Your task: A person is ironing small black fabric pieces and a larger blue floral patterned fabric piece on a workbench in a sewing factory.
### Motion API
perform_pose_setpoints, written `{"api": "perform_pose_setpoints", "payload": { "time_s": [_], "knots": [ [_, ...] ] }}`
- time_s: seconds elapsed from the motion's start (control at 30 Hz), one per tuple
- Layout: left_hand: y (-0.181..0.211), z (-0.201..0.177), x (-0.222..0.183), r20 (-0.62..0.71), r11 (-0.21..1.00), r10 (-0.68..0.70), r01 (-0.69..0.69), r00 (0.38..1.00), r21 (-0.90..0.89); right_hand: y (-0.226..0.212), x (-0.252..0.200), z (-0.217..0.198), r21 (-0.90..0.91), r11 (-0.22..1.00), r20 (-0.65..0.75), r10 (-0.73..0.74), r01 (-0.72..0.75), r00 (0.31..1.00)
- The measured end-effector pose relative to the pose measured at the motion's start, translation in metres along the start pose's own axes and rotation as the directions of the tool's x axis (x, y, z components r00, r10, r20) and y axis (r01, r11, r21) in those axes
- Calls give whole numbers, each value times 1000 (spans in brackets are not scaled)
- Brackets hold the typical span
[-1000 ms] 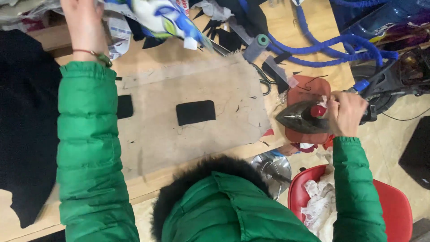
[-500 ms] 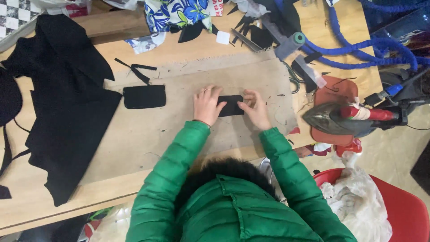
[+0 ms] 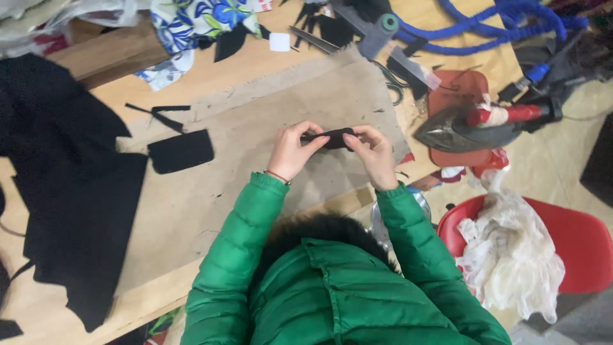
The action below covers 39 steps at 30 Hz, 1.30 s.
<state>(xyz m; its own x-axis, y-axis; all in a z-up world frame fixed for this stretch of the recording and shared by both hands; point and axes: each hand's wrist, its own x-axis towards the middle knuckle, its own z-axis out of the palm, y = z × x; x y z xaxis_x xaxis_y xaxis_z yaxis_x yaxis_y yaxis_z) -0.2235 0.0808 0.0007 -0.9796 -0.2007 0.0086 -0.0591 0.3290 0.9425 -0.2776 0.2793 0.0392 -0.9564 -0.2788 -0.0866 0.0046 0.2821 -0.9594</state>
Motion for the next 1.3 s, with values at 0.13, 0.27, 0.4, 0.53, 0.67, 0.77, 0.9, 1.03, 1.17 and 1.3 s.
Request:
{"api": "perform_pose_setpoints", "payload": {
  "time_s": [0.13,0.27,0.4,0.53,0.67,0.77,0.9,1.03,1.17,1.3],
  "knots": [
    [69,1,-8,59,992,83,-77,995,-104,-28,-21,-22,129,990,-81,-45,55,996],
    [116,4,-11,33,955,238,-227,971,-189,-40,-32,-34,193,964,-144,-156,183,977],
    [125,9,-12,7,945,281,-275,960,-177,-58,-38,-39,151,957,-176,-222,249,959],
    [129,9,-13,-34,934,343,-344,939,-96,-67,-40,-40,147,941,-148,-284,305,947],
    [131,6,-16,-73,903,425,-428,902,-32,-71,-40,-40,150,924,-108,-339,352,935],
    [131,3,-17,-73,890,454,-455,888,4,-68,-37,-37,113,900,-128,-408,422,904],
    [132,3,-19,-88,889,457,-458,885,12,-66,-34,-38,43,880,-128,-465,473,876],
    [131,2,-21,-72,898,438,-440,896,-16,-64,-33,-37,27,861,-141,-500,508,855],
    [132,1,-24,-37,914,397,-399,917,-71,-65,-31,-38,76,877,-153,-459,474,875],
    [133,-9,-26,-23,929,353,-353,935,-110,-55,-28,-40,114,912,-167,-375,395,912]
  ]
}}
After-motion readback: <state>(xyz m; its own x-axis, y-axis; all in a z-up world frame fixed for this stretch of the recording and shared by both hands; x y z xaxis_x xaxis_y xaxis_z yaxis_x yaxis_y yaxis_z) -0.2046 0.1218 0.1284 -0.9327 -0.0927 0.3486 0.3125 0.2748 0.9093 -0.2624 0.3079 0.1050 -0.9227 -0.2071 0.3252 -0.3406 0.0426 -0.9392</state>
